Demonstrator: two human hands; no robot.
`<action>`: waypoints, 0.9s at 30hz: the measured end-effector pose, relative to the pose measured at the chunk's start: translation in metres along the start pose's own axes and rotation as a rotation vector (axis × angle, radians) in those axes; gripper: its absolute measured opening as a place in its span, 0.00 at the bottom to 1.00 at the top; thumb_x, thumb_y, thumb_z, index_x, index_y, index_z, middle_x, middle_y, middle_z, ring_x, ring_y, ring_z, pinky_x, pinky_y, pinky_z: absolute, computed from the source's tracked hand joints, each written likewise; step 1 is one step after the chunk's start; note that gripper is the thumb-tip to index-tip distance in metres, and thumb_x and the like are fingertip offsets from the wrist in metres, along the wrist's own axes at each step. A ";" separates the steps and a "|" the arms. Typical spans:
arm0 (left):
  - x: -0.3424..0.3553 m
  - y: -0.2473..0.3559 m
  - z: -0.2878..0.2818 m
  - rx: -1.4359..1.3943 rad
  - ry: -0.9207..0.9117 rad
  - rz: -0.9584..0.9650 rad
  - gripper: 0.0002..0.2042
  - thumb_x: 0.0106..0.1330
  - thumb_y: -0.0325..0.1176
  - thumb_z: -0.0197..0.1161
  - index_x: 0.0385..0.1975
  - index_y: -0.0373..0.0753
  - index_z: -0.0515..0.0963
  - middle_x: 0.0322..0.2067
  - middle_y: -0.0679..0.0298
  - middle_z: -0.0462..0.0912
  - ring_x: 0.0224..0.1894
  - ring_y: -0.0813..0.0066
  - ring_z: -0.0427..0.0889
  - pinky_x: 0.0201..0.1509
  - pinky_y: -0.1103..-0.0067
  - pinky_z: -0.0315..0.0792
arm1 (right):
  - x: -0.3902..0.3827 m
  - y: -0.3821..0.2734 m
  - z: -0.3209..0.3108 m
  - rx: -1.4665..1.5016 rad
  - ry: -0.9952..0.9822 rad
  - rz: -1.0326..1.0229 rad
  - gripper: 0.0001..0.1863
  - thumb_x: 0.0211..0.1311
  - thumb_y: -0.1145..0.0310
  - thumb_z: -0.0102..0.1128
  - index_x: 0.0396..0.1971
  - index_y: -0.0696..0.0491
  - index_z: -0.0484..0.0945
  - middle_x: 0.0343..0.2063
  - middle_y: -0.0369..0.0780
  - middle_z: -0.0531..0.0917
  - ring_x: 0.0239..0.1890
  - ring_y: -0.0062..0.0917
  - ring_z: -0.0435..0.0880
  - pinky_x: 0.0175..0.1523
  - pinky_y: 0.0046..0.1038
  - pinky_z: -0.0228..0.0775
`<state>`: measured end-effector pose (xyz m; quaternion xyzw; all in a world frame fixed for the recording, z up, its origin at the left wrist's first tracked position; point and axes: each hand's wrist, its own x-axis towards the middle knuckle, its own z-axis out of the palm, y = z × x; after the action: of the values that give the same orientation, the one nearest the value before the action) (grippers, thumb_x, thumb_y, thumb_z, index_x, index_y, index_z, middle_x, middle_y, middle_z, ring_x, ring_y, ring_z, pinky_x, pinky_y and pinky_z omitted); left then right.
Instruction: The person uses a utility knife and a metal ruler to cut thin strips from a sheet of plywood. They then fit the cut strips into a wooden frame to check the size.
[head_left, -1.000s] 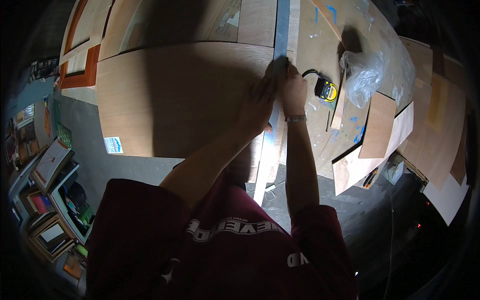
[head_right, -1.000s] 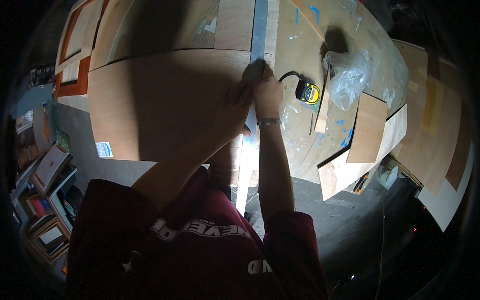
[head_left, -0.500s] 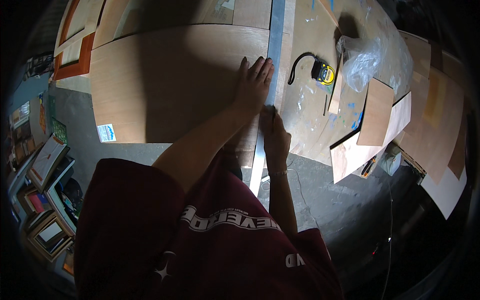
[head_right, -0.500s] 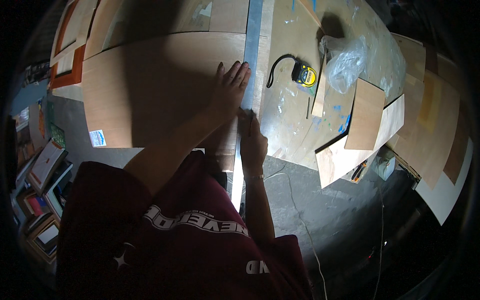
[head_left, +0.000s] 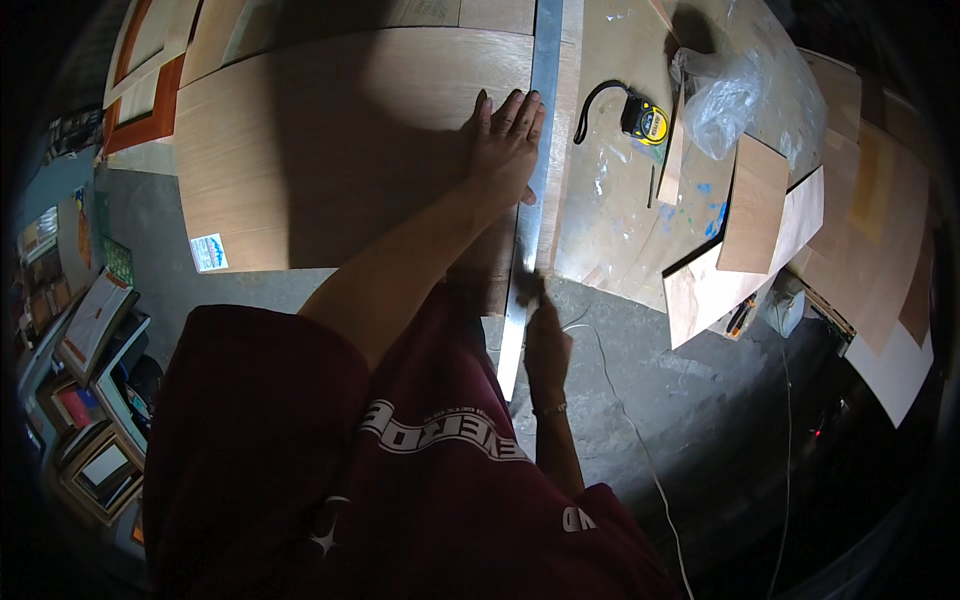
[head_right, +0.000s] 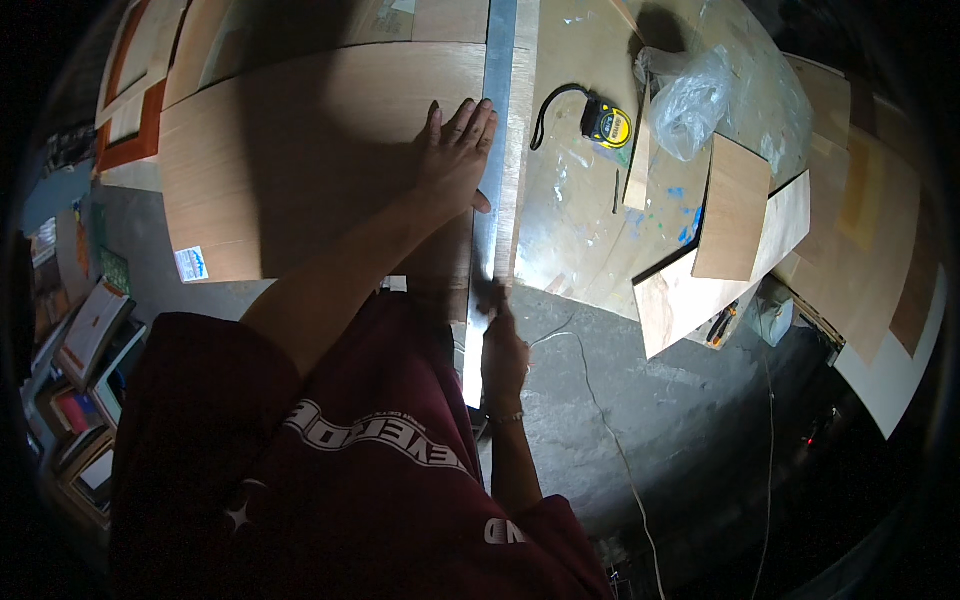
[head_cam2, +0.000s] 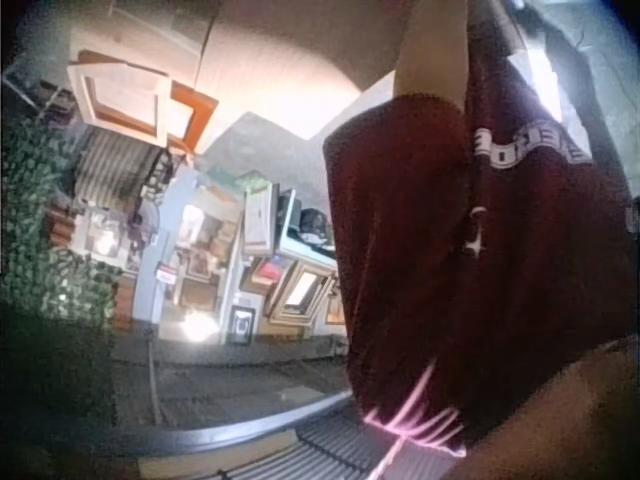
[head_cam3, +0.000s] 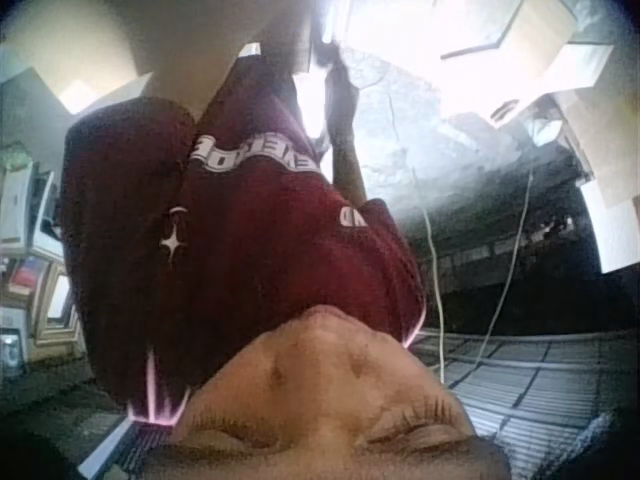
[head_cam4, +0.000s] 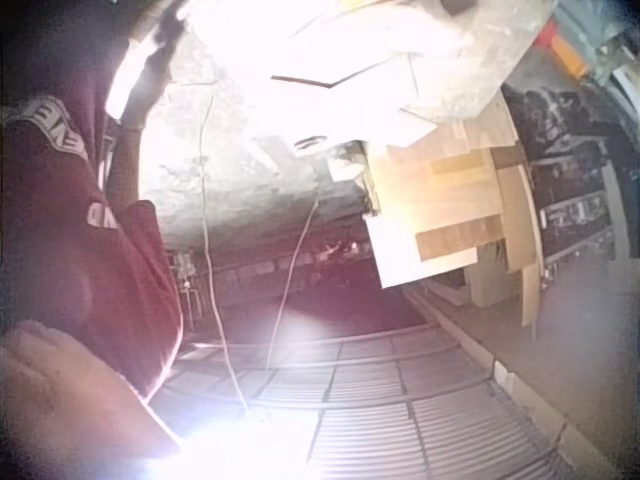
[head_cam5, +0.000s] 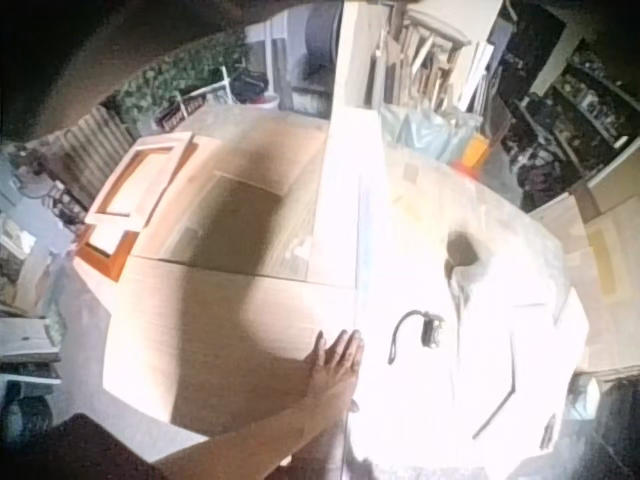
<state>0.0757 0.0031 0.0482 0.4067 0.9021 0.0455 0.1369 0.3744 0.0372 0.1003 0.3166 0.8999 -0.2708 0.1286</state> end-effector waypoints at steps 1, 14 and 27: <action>-0.001 0.000 -0.001 0.010 -0.006 -0.003 0.65 0.35 0.66 0.76 0.75 0.33 0.59 0.78 0.55 0.53 0.81 0.57 0.46 0.78 0.41 0.41 | 0.007 -0.006 -0.015 0.176 0.009 0.180 0.19 0.74 0.68 0.55 0.61 0.54 0.73 0.27 0.50 0.85 0.28 0.49 0.87 0.27 0.45 0.74; 0.002 0.010 -0.015 -0.003 -0.250 -0.070 0.63 0.42 0.58 0.81 0.76 0.32 0.55 0.80 0.54 0.43 0.82 0.59 0.42 0.78 0.42 0.43 | 0.256 -0.089 -0.060 0.261 0.158 -0.300 0.30 0.66 0.73 0.58 0.65 0.60 0.56 0.42 0.68 0.81 0.44 0.65 0.82 0.46 0.54 0.75; -0.003 0.003 -0.016 -0.183 -0.104 -0.093 0.67 0.29 0.50 0.87 0.75 0.33 0.56 0.78 0.52 0.52 0.79 0.55 0.52 0.76 0.46 0.55 | 0.358 -0.125 -0.046 -0.001 0.156 -0.160 0.24 0.71 0.61 0.50 0.65 0.44 0.74 0.37 0.58 0.86 0.42 0.56 0.87 0.46 0.52 0.81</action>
<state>0.0752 0.0035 0.0644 0.3520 0.9037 0.1003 0.2219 0.0175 0.1609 0.0447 0.2638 0.9297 -0.2545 0.0364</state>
